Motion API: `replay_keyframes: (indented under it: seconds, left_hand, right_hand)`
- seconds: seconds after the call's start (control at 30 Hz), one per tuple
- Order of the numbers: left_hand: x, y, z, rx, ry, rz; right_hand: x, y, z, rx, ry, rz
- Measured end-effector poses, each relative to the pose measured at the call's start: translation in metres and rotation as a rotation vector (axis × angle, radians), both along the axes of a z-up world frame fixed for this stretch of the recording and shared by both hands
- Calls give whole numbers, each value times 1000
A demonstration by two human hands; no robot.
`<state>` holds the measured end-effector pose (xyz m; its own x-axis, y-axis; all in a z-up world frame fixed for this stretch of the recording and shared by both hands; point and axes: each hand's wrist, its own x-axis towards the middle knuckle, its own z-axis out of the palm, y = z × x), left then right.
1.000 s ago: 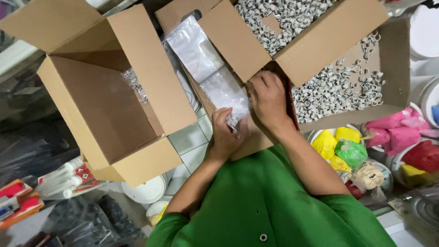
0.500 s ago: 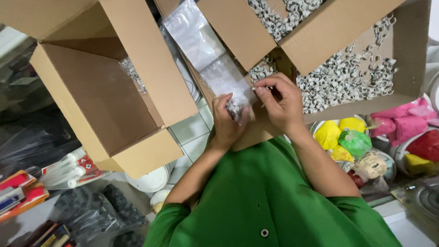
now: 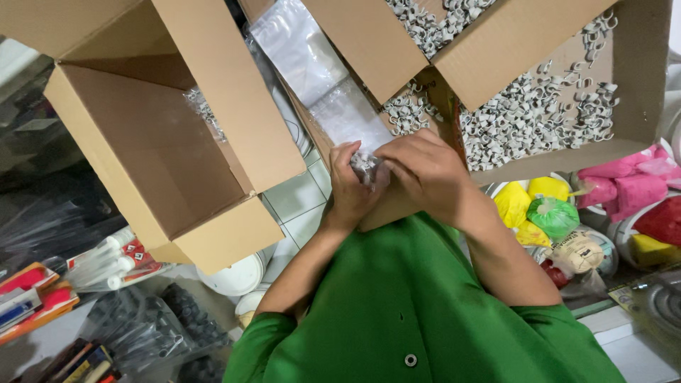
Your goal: The person picks up cable clips by hand from a cardboard box and places them into small plastic bags, then places the filled bags into a separate cardboard box.
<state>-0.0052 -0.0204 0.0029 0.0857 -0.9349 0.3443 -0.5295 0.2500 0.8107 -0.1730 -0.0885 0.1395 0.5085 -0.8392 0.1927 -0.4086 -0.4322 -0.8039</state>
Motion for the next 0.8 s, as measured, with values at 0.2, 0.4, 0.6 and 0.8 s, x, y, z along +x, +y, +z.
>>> replay_keyframes:
  seconds: [0.2,0.4,0.6,0.8]
  left_hand:
    - [4,0,1,-7,-17,-36]
    - [0,1,-2,-5,8,14]
    - [3,0,-9,34,12,-17]
    - [1,0,-3,0,20,4]
  right_hand:
    - [5,0,15,21,4,49]
    - [6,2,10,-45,-10,-183]
    - [-4,-4,-14,-106,66,-423]
    - [23,-27,-54,-129,340,-275]
